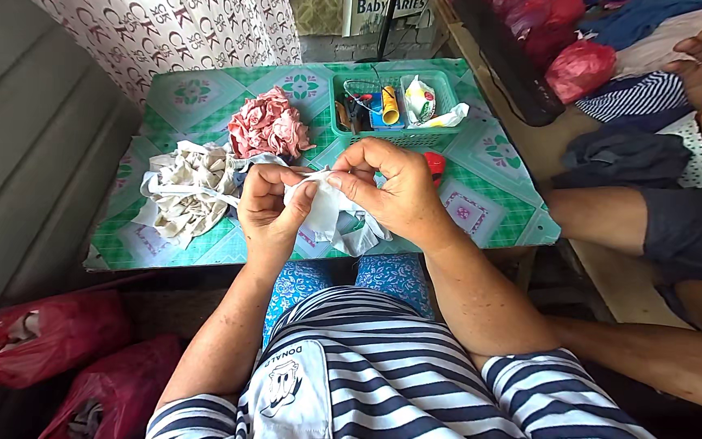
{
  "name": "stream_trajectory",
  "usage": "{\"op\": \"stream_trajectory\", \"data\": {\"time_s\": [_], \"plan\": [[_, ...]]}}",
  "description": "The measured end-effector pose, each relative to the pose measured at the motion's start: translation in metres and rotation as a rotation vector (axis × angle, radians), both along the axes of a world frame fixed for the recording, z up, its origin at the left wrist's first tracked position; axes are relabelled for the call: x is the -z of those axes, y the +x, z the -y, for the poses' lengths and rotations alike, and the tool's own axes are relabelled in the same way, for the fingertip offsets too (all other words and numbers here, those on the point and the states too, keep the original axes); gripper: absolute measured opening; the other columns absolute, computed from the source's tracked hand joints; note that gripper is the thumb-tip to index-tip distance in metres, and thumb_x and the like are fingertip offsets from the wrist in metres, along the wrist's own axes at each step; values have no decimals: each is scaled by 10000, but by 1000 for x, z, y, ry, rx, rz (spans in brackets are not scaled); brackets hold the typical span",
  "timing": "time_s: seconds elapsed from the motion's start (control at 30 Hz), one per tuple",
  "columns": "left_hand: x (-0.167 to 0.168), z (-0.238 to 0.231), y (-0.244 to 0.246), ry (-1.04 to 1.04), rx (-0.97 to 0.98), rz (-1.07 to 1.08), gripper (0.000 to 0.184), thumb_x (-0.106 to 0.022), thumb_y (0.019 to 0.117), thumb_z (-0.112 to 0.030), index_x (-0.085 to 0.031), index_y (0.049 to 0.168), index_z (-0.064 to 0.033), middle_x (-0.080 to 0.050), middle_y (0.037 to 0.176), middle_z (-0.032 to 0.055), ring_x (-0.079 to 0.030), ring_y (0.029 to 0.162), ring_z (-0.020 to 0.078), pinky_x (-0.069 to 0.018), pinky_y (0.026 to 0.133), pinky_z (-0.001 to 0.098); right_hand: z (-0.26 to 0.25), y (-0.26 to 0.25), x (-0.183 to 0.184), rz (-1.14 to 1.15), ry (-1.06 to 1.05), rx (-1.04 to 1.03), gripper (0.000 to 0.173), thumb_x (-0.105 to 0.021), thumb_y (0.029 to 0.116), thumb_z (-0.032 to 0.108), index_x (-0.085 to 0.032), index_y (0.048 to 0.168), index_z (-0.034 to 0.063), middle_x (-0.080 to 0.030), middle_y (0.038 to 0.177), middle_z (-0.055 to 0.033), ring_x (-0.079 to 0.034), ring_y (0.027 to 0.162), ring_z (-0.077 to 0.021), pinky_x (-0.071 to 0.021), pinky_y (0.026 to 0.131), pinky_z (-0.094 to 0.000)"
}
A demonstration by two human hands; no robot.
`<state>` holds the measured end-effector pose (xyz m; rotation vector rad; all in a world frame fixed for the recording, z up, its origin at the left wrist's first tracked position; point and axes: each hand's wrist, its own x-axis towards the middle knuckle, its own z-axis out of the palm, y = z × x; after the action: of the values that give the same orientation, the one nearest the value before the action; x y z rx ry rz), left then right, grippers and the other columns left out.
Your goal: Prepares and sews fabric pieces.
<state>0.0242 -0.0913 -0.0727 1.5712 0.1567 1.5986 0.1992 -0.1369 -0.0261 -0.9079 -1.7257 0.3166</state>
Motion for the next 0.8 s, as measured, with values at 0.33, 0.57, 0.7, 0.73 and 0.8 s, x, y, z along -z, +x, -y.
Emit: {"op": "stream_trajectory", "data": {"time_s": [0.33, 0.57, 0.7, 0.73, 0.8], "plan": [[-1, 3, -4, -19, 70, -5, 159, -679, 981, -112, -626, 1102, -201, -718, 1023, -74, -700, 947, 39, -592, 833, 218, 2, 2, -2, -65, -52, -110, 210, -686, 952, 83, -701, 1101, -65, -619, 804, 6, -483, 656, 46, -415, 598, -99], [-2, 1, -8, 48, 83, -87, 166, -677, 985, -99, -628, 1127, -168, -686, 1131, -44, -677, 1013, 55, -582, 863, 221, 3, 4, 0, -110, -28, -159, 79, -662, 942, 14, -672, 975, -57, -608, 786, 4, -497, 664, 37, -426, 609, -106], [-5, 2, -14, 71, 88, -170, 210, -694, 961, -73, -613, 1143, -139, -630, 1184, -24, -639, 1056, 71, -564, 878, 223, 4, 7, 2, -96, -21, -163, 71, -658, 937, 10, -663, 962, -57, -598, 773, 3, -499, 663, 33, -427, 606, -105], [-5, 2, -14, 73, 85, -190, 210, -702, 958, -83, -609, 1138, -140, -626, 1191, -22, -637, 1057, 70, -562, 872, 219, 5, 7, 2, -87, -27, -156, 69, -662, 935, 10, -663, 962, -54, -597, 771, 0, -499, 661, 29, -426, 604, -105], [-6, 2, -15, 78, 83, -215, 181, -705, 957, -97, -610, 1106, -136, -621, 1198, -14, -639, 1065, 75, -568, 874, 224, 8, 5, 1, -69, -54, -125, 59, -670, 918, 3, -666, 955, -43, -579, 750, -13, -490, 632, 7, -417, 572, -106]]}}
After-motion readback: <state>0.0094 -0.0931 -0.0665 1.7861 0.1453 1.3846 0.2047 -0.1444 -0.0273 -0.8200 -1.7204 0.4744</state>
